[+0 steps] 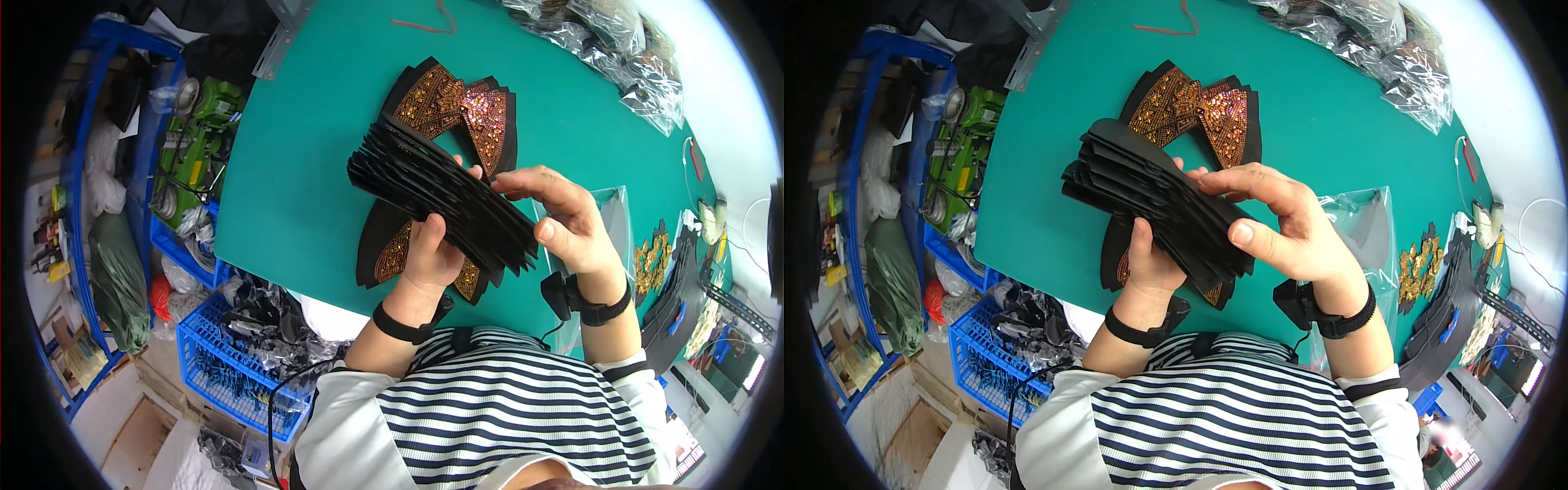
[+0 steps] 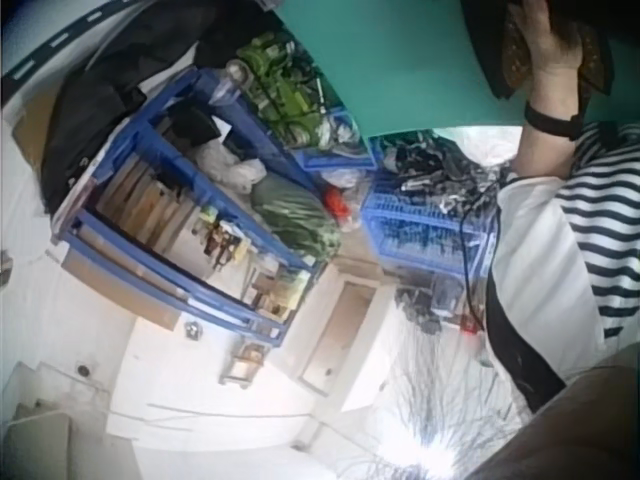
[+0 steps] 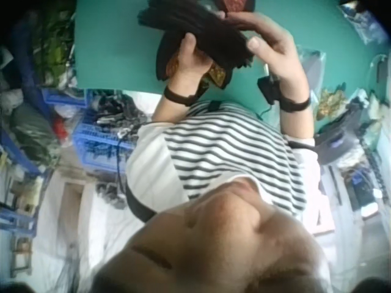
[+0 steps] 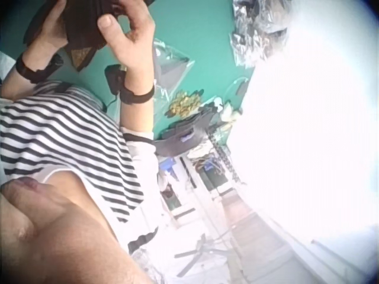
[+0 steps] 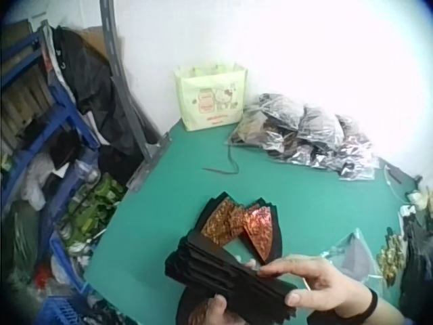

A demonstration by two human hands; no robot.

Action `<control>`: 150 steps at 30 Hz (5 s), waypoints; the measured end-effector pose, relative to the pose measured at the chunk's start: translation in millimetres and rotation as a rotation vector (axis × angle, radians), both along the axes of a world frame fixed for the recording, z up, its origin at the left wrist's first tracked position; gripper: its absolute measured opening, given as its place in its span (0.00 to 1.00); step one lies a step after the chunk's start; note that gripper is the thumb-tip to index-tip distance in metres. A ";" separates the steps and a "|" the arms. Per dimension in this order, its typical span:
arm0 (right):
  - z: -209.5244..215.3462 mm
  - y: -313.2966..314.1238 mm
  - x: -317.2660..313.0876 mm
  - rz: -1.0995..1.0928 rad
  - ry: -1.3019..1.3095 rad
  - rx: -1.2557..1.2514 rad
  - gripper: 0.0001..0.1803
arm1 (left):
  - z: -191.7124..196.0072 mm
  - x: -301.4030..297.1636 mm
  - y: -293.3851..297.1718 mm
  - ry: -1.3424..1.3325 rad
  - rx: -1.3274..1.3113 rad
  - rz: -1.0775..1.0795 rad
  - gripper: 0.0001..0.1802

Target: Sorting and bagging rhinestone-decorated shoe upper components.

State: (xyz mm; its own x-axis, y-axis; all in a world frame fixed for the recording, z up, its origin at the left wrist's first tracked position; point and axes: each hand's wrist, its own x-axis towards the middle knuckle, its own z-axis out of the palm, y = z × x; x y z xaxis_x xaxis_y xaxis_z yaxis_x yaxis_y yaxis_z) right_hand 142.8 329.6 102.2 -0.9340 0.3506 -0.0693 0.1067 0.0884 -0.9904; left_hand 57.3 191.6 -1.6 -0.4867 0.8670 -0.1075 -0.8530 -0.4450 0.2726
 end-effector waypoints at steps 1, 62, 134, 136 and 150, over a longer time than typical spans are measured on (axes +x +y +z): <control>4.8 -1.7 2.6 0.030 0.014 0.018 0.30 | 4.0 0.9 -2.5 0.003 0.004 -0.002 0.43; 92.8 -83.8 327.7 -0.509 0.402 0.783 0.11 | 152.0 213.3 -11.2 0.416 -0.024 -0.511 0.47; 87.7 -66.3 329.1 -0.519 0.204 0.729 0.21 | 156.5 211.7 0.3 0.334 -0.102 -0.612 0.38; 92.1 -62.6 322.5 -0.459 0.341 0.709 0.23 | 156.3 211.2 1.5 0.285 -0.091 -0.616 0.39; 80.1 -58.7 324.9 -0.445 0.369 0.699 0.26 | 150.8 211.0 0.8 0.204 -0.043 -0.577 0.35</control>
State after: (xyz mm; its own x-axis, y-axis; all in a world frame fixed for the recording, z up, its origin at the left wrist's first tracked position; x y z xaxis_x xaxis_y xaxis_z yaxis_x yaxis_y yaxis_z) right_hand 467.7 270.9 182.4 -0.6225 0.5343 0.5719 -0.0385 0.7090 -0.7042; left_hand 268.3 192.3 149.2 0.0457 0.9937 -0.1022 -0.8817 0.0882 0.4634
